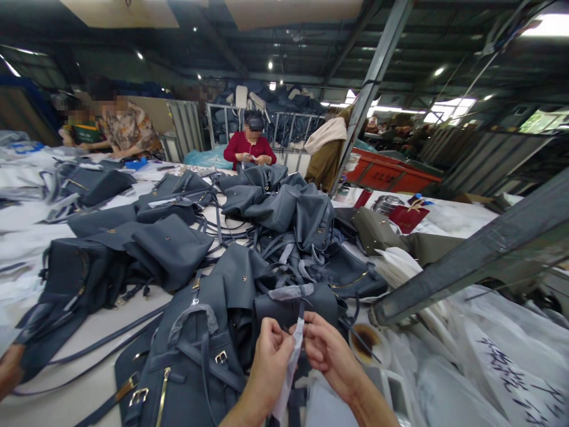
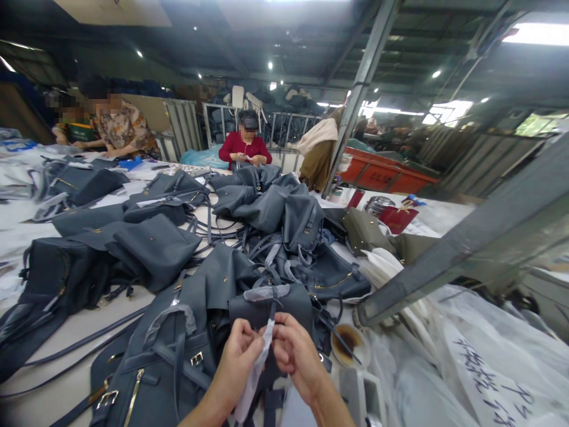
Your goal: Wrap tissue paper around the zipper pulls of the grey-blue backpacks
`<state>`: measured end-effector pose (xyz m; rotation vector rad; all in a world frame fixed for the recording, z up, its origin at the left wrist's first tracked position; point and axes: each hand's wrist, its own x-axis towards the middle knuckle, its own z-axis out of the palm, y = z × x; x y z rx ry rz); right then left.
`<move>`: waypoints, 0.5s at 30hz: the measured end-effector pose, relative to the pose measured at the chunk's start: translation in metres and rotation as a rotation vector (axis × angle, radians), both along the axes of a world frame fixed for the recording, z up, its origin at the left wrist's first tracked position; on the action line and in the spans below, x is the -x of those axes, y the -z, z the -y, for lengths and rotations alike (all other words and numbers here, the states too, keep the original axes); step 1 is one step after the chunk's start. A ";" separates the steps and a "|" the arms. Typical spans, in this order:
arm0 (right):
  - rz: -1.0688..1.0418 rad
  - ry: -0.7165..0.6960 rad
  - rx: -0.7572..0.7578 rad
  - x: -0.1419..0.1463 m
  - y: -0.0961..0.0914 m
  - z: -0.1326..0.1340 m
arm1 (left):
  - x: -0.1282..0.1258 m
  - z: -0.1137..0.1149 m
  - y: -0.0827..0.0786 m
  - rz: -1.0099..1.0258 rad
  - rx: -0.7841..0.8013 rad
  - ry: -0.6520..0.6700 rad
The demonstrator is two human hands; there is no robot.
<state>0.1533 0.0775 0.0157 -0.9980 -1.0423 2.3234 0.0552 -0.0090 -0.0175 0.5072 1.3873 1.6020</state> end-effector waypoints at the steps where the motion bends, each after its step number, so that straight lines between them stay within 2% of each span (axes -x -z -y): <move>1: -0.035 -0.005 0.020 0.000 0.001 0.000 | 0.001 0.000 0.001 -0.010 -0.012 -0.033; 4: -0.140 -0.006 0.072 -0.002 0.007 0.001 | 0.001 -0.001 0.006 0.004 -0.051 -0.072; 8: -0.274 -0.060 0.120 -0.006 0.011 0.002 | 0.001 -0.002 0.006 0.059 -0.100 -0.021; 11: -0.231 -0.096 0.016 -0.006 0.011 0.000 | 0.001 -0.002 0.002 0.082 -0.116 -0.001; 15: -0.071 -0.159 -0.163 -0.004 0.008 -0.002 | 0.001 -0.002 0.002 0.023 -0.080 -0.024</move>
